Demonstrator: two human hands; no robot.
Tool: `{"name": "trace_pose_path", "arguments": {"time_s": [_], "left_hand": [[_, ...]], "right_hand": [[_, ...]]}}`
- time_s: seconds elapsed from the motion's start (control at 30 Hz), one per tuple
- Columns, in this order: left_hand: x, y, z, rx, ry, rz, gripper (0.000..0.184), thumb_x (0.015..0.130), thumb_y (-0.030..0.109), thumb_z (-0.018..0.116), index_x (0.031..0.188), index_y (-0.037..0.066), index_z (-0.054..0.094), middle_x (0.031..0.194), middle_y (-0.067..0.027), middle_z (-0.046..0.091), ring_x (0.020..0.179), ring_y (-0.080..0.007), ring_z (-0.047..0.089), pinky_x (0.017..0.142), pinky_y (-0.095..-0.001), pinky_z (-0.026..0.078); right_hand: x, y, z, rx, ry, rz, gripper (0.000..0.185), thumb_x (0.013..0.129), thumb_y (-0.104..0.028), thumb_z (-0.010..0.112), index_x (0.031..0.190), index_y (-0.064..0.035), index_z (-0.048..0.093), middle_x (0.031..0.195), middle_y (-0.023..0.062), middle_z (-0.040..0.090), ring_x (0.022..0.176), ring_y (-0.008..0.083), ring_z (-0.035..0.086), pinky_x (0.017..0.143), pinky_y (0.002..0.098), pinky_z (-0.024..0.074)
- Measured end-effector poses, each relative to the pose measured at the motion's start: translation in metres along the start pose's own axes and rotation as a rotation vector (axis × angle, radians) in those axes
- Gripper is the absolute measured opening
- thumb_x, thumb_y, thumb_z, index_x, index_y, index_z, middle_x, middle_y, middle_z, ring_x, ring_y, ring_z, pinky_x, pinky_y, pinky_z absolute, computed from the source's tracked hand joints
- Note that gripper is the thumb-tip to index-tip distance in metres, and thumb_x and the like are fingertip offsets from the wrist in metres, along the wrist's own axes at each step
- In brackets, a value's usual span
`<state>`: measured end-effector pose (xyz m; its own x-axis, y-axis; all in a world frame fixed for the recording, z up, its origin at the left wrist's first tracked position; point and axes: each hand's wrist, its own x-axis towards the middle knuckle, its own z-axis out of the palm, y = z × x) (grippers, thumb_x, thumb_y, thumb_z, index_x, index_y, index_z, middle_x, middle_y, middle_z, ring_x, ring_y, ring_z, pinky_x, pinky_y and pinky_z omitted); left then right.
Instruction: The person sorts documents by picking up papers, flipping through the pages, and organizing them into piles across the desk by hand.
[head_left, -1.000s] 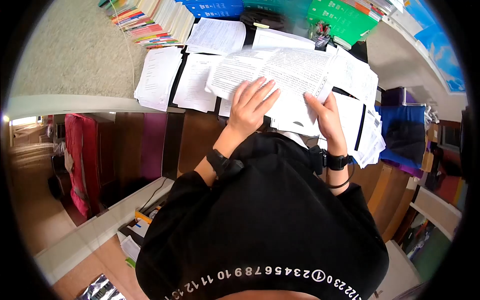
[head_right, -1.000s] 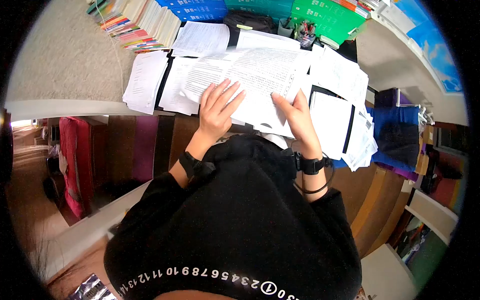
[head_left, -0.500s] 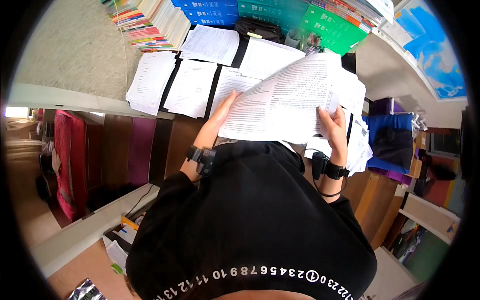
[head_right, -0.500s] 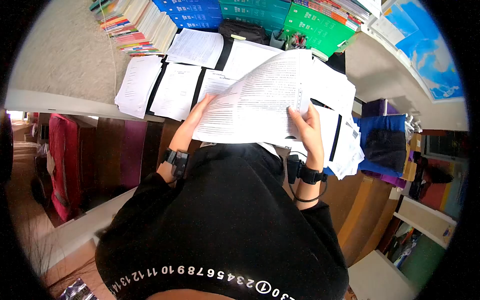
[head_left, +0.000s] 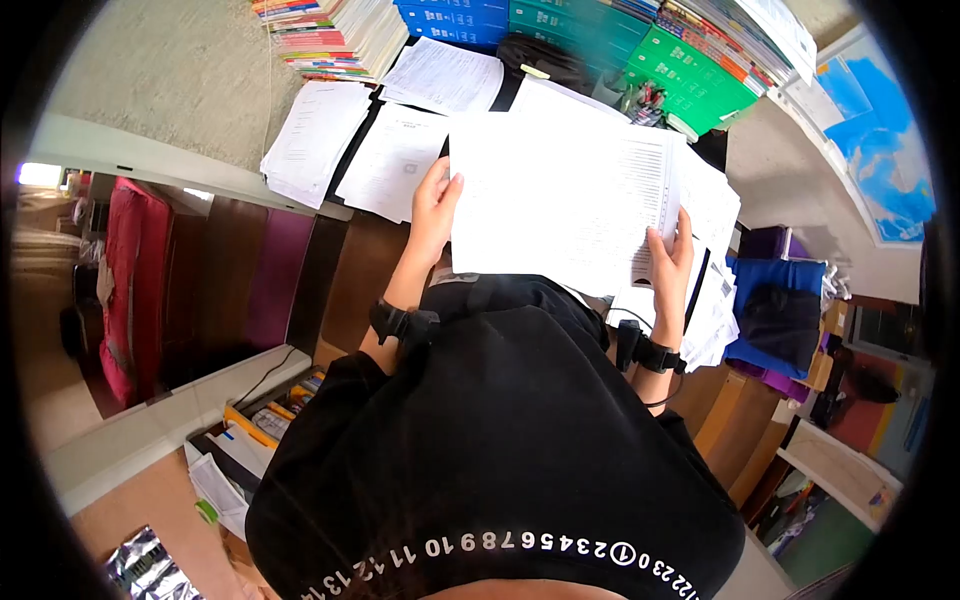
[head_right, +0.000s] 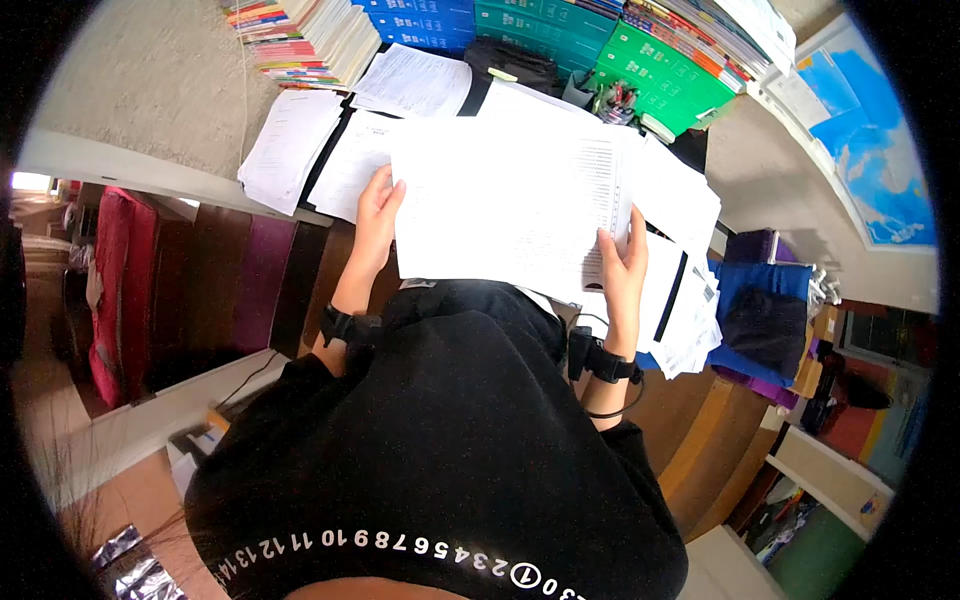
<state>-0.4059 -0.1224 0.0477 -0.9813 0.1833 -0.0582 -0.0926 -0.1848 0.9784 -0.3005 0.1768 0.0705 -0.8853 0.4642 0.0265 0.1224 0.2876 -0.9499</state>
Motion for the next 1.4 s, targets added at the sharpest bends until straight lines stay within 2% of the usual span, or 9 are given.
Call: {"name": "trace_pose_path", "arguments": {"time_s": [0.1, 0.2, 0.33, 0.47, 0.77, 0.83, 0.9, 1.17, 1.4], "left_hand": [[-0.001, 0.006, -0.006, -0.114, 0.021, 0.006, 0.027, 0.097, 0.015, 0.042, 0.116, -0.002, 0.049, 0.1, -0.0069, 0.061, 0.088, -0.0088, 0.057, 0.075, -0.022, 0.044], [-0.005, 0.018, -0.012, -0.226, -0.007, -0.064, 0.03, 0.097, 0.017, 0.039, 0.118, -0.002, 0.049, 0.106, -0.0068, 0.059, 0.095, -0.0098, 0.056, 0.079, -0.0228, 0.044], [-0.007, 0.032, -0.019, -0.294, -0.089, -0.117, 0.036, 0.097, 0.016, 0.038, 0.127, -0.004, 0.042, 0.116, -0.0101, 0.057, 0.104, -0.0132, 0.056, 0.086, -0.0262, 0.045], [-0.005, 0.034, -0.027, -0.384, -0.169, -0.136, 0.04, 0.096, 0.017, 0.04, 0.13, -0.005, 0.038, 0.12, -0.0115, 0.055, 0.108, -0.0138, 0.054, 0.089, -0.0266, 0.044], [0.003, 0.031, -0.039, -0.378, -0.251, -0.197, 0.04, 0.096, 0.017, 0.04, 0.13, -0.005, 0.038, 0.119, -0.0125, 0.056, 0.107, -0.0138, 0.055, 0.089, -0.0262, 0.045], [0.004, 0.03, -0.038, -0.353, -0.225, -0.185, 0.036, 0.095, 0.02, 0.043, 0.125, 0.001, 0.046, 0.103, -0.0041, 0.06, 0.086, -0.0073, 0.056, 0.068, -0.02, 0.044], [0.002, 0.033, -0.034, -0.354, -0.192, -0.184, 0.034, 0.094, 0.021, 0.045, 0.123, 0.003, 0.05, 0.097, -0.0005, 0.062, 0.077, -0.0046, 0.058, 0.059, -0.0175, 0.044], [-0.001, 0.03, -0.028, -0.447, -0.113, -0.217, 0.033, 0.094, 0.022, 0.047, 0.12, 0.002, 0.051, 0.101, -0.0031, 0.062, 0.09, -0.0092, 0.06, 0.076, -0.0229, 0.05], [-0.004, 0.028, -0.024, -0.427, -0.042, -0.18, 0.032, 0.096, 0.026, 0.045, 0.11, 0.0, 0.055, 0.099, -0.0068, 0.062, 0.086, -0.0108, 0.061, 0.074, -0.0236, 0.05]], "right_hand": [[0.0, -0.001, 0.004, 0.179, 0.038, -0.007, 0.056, 0.084, -0.002, 0.056, 0.136, -0.0025, 0.036, 0.122, 0.0209, 0.052, 0.107, 0.0236, 0.054, 0.091, 0.0323, 0.0414], [0.002, -0.008, 0.003, 0.195, 0.037, -0.095, 0.059, 0.085, 0.005, 0.052, 0.139, -0.0033, 0.03, 0.121, 0.0176, 0.053, 0.105, 0.0178, 0.055, 0.09, 0.0281, 0.0407], [0.0, -0.022, 0.002, 0.364, -0.002, 0.002, 0.059, 0.085, 0.005, 0.05, 0.139, -0.0053, 0.031, 0.123, 0.0193, 0.052, 0.109, 0.0208, 0.055, 0.092, 0.0309, 0.0411], [0.003, -0.029, 0.005, 0.423, 0.013, -0.016, 0.061, 0.084, 0.005, 0.05, 0.14, -0.0059, 0.03, 0.121, 0.0181, 0.053, 0.105, 0.0201, 0.056, 0.091, 0.031, 0.0426], [0.006, -0.024, 0.008, 0.458, -0.017, 0.003, 0.063, 0.082, 0.005, 0.051, 0.14, -0.0104, 0.032, 0.115, 0.0186, 0.057, 0.103, 0.0212, 0.058, 0.089, 0.0319, 0.0438], [0.006, -0.023, 0.008, 0.437, -0.011, 0.024, 0.063, 0.081, 0.005, 0.051, 0.14, -0.0108, 0.033, 0.115, 0.0186, 0.058, 0.101, 0.0214, 0.059, 0.088, 0.0323, 0.0449], [0.006, -0.021, 0.008, 0.423, -0.013, 0.035, 0.062, 0.081, 0.005, 0.052, 0.139, -0.0111, 0.034, 0.114, 0.0186, 0.058, 0.1, 0.0215, 0.06, 0.087, 0.0326, 0.0459], [0.005, -0.017, 0.014, 0.404, -0.017, 0.081, 0.062, 0.081, 0.004, 0.051, 0.139, -0.0123, 0.036, 0.117, 0.0182, 0.057, 0.101, 0.0207, 0.06, 0.087, 0.0318, 0.0464], [0.006, -0.013, 0.018, 0.376, -0.017, 0.091, 0.062, 0.082, 0.004, 0.051, 0.139, -0.0134, 0.036, 0.124, 0.0167, 0.053, 0.104, 0.0207, 0.058, 0.089, 0.0316, 0.0458]]}}
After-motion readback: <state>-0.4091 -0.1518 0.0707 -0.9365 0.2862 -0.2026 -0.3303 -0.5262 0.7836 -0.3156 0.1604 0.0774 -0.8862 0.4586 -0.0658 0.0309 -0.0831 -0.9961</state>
